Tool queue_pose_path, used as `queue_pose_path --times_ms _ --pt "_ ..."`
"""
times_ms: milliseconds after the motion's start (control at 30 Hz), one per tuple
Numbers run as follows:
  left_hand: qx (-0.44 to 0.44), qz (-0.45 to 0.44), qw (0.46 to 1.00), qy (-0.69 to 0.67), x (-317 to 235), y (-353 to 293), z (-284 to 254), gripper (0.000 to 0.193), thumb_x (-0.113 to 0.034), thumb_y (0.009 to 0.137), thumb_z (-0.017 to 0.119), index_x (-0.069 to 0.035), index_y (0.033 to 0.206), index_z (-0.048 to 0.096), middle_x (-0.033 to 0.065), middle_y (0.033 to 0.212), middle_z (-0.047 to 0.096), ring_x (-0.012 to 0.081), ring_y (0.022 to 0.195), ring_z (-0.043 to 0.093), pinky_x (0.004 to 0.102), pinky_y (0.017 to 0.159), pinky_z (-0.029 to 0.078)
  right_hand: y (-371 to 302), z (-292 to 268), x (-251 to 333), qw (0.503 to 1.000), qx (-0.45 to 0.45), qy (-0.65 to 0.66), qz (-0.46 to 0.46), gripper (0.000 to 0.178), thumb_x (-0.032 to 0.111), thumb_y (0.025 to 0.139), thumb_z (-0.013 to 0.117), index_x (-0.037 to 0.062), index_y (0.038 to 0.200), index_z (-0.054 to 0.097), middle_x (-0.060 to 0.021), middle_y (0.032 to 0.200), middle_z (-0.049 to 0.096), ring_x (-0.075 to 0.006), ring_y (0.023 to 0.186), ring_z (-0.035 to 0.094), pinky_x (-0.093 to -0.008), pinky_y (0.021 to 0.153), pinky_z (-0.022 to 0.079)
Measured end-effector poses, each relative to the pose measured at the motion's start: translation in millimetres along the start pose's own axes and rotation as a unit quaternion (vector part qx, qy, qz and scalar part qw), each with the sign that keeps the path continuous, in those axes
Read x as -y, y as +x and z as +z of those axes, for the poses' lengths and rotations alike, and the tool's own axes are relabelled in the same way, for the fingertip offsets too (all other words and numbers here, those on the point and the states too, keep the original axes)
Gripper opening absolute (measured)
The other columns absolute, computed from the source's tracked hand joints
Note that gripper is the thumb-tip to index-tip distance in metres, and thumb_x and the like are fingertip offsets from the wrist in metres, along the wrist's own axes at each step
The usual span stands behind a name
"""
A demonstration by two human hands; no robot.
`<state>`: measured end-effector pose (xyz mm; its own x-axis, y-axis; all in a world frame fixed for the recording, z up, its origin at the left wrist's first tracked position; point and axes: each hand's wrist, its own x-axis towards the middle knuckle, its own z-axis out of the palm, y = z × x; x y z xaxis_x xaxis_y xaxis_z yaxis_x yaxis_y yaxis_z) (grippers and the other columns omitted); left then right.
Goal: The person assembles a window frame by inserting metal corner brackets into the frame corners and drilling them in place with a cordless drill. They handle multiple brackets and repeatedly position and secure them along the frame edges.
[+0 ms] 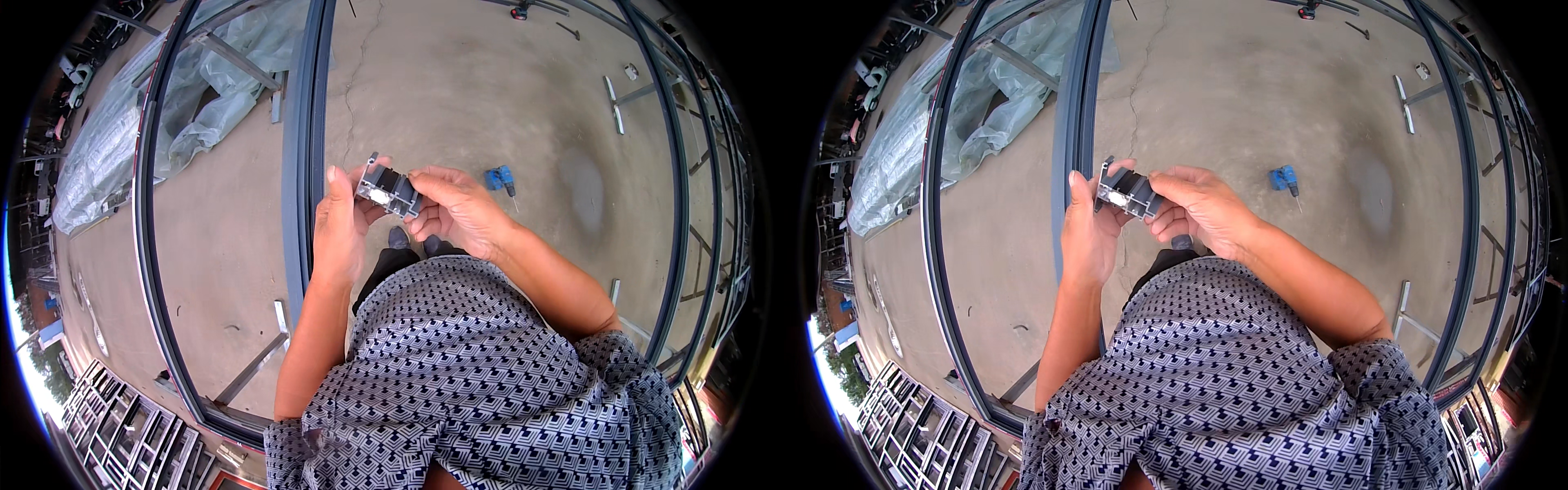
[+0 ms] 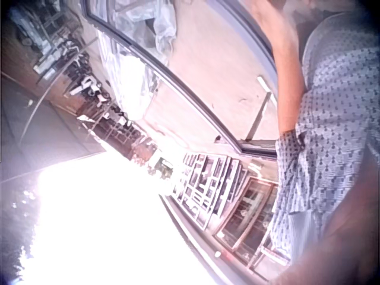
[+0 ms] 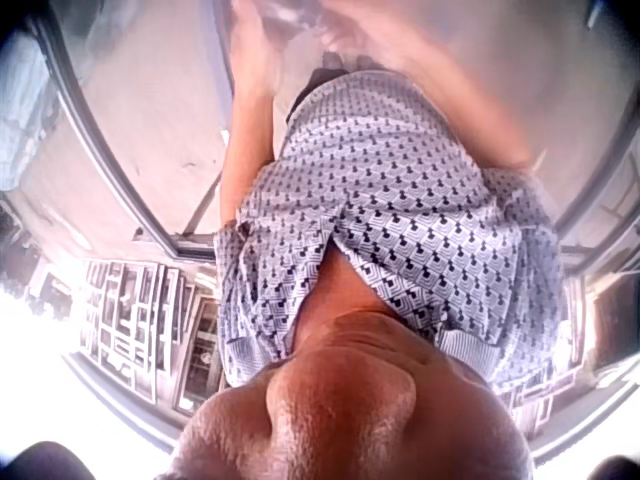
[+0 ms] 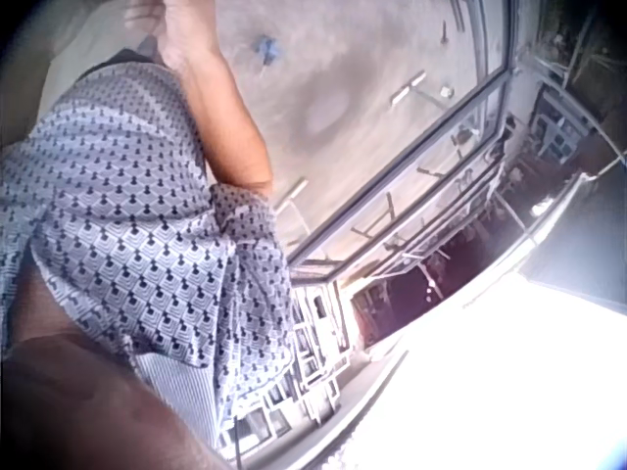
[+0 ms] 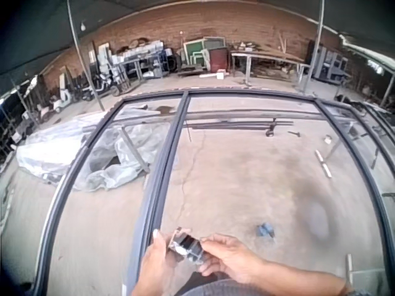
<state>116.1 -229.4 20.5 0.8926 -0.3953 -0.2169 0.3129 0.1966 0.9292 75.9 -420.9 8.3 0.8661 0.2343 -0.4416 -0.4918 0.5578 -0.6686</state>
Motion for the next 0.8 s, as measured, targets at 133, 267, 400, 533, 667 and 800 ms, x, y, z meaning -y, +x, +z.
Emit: queue_pose_path --times_ms 133,267,400,533,667,800 --pt "0.030 -0.018 0.999 0.007 2.0 -1.0 -2.4 0.081 -0.063 0.110 0.026 0.005 0.140 0.056 0.0142 0.121 0.067 0.0253 0.112 0.065 0.0455 0.102 0.051 -6.3 1.0 -3.9 0.997 -0.050 -0.049 -0.043 0.039 0.040 0.100 0.071 0.0013 0.106 0.064 -0.0109 0.086 0.071 -0.0176 0.069 0.071 -0.0288 0.061 0.061" --pt "0.053 -0.041 0.995 0.068 13.7 -3.8 -12.7 0.081 -0.063 0.110 0.028 0.007 0.142 0.056 0.0147 0.124 0.068 0.0246 0.111 0.066 0.0442 0.102 0.051 -13.3 -1.2 -20.1 0.993 -0.082 -0.072 -0.053 0.043 0.044 0.098 0.073 0.0022 0.102 0.064 -0.0098 0.083 0.070 -0.0157 0.068 0.070 -0.0280 0.060 0.060" --pt "0.068 -0.076 0.980 0.173 20.8 -6.1 -15.9 0.077 -0.059 0.111 0.034 0.008 0.138 0.061 0.0132 0.120 0.070 0.0218 0.109 0.066 0.0417 0.103 0.050 -19.7 -8.4 -27.1 0.987 -0.110 -0.100 -0.066 0.045 0.047 0.098 0.073 0.0033 0.098 0.063 -0.0084 0.077 0.069 -0.0136 0.064 0.068 -0.0268 0.058 0.057" --pt "0.072 -0.090 0.973 0.202 27.9 -12.0 -15.6 0.072 -0.055 0.112 0.037 0.008 0.134 0.064 0.0131 0.114 0.071 0.0211 0.103 0.067 0.0390 0.096 0.053 -26.3 -5.8 -26.5 0.980 -0.152 -0.108 -0.067 0.038 0.043 0.100 0.072 0.0071 0.092 0.063 -0.0028 0.071 0.066 -0.0105 0.057 0.063 -0.0235 0.051 0.051" --pt "0.061 -0.109 0.976 0.179 30.4 -19.5 -12.4 0.069 -0.053 0.112 0.037 0.008 0.129 0.066 0.0149 0.110 0.072 0.0210 0.095 0.068 0.0370 0.088 0.056 -24.3 -7.4 -27.3 0.983 -0.152 -0.089 -0.057 0.039 0.044 0.100 0.072 0.0069 0.092 0.064 -0.0021 0.068 0.065 -0.0104 0.054 0.061 -0.0236 0.049 0.049" --pt "0.031 -0.151 0.974 0.169 37.3 -30.2 -15.9 0.060 -0.047 0.112 0.042 0.006 0.116 0.070 0.0131 0.097 0.072 0.0191 0.085 0.068 0.0348 0.081 0.056 -27.2 -5.3 -30.5 0.986 -0.141 -0.082 -0.026 0.040 0.043 0.099 0.072 0.0043 0.094 0.064 -0.0055 0.072 0.066 -0.0125 0.057 0.062 -0.0269 0.051 0.051"
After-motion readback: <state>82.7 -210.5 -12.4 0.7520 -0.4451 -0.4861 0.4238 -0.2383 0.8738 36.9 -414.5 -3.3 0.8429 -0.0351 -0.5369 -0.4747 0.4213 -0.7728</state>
